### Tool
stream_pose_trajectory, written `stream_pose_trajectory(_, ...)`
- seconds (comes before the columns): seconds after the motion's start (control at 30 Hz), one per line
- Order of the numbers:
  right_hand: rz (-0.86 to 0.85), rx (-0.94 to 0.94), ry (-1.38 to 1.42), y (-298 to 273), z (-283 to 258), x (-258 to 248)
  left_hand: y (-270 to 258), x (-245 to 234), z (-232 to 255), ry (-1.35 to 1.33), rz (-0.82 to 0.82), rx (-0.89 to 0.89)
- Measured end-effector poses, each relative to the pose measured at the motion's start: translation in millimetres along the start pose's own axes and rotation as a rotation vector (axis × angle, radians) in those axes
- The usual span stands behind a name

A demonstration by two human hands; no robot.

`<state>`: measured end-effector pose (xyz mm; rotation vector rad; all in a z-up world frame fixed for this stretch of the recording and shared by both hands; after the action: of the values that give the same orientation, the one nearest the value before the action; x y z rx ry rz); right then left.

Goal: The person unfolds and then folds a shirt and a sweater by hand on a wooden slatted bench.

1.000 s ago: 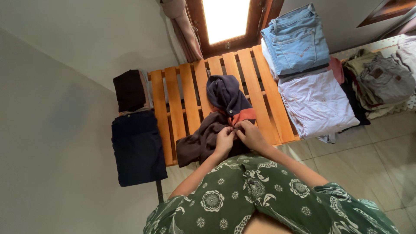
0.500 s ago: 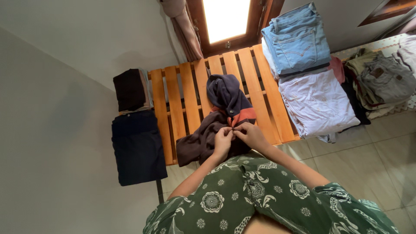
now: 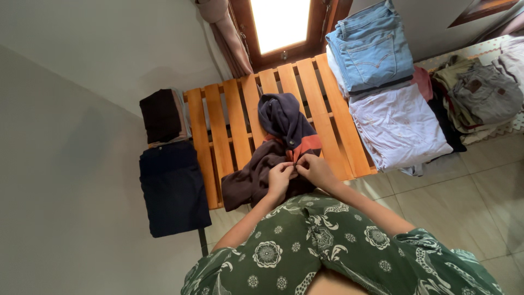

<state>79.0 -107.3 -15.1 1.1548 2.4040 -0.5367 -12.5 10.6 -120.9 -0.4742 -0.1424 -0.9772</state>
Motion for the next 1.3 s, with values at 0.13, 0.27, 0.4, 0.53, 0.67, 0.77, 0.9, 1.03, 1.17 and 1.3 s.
stream_pose_trajectory(0.13,0.023,-0.054,0.001,-3.2,-14.9,-0.4,-1.3,-0.2,2.0,-0.049,-0.022,-0.031)
stream_pose_trajectory(0.27,0.063,-0.222,-0.128,-11.7,-30.4,-0.3,8.6,-5.1,-10.4,-0.045,-0.023,-0.051)
stream_pose_trajectory(0.4,0.085,-0.323,-0.156,-13.8,-40.6,-1.5,21.1,-19.1,-49.4,-0.201,-0.004,-0.256)
stream_pose_trajectory(0.53,0.065,-0.338,-0.156,-12.6,-38.7,2.5,21.5,-27.9,-84.0,-0.34,0.092,-0.6)
stream_pose_trajectory(0.67,-0.015,-0.078,0.087,8.3,10.8,11.0,19.4,-18.0,-83.0,-0.413,0.046,-0.596)
stream_pose_trajectory(0.77,-0.247,0.289,0.49,31.7,69.7,31.8,21.7,-8.7,-55.6,-0.332,-0.013,-0.352)
stream_pose_trajectory(0.9,-0.424,0.572,0.911,30.0,101.3,40.7,16.7,10.9,16.8,-0.05,-0.146,0.162)
stream_pose_trajectory(1.03,-0.295,0.303,0.702,24.5,69.7,23.0,14.7,33.9,66.3,0.187,-0.24,0.364)
stream_pose_trajectory(1.17,0.112,-0.11,0.021,0.4,-2.4,-17.4,17.7,57.7,112.6,0.282,-0.287,0.385)
stream_pose_trajectory(1.3,0.205,0.033,-0.205,-3.4,-14.8,-30.4,20.7,83.4,158.8,0.371,-0.265,0.47)
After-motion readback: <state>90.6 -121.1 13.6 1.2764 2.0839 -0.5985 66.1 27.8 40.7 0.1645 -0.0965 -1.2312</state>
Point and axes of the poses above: each hand's wrist, its own y-axis towards the middle knuckle, its own x-axis out of the palm, z = x × y, the point moved 8 cm from there along y, towards the middle knuckle, and after that the axes turned 7 degrees about x, right-handed, at the moved point
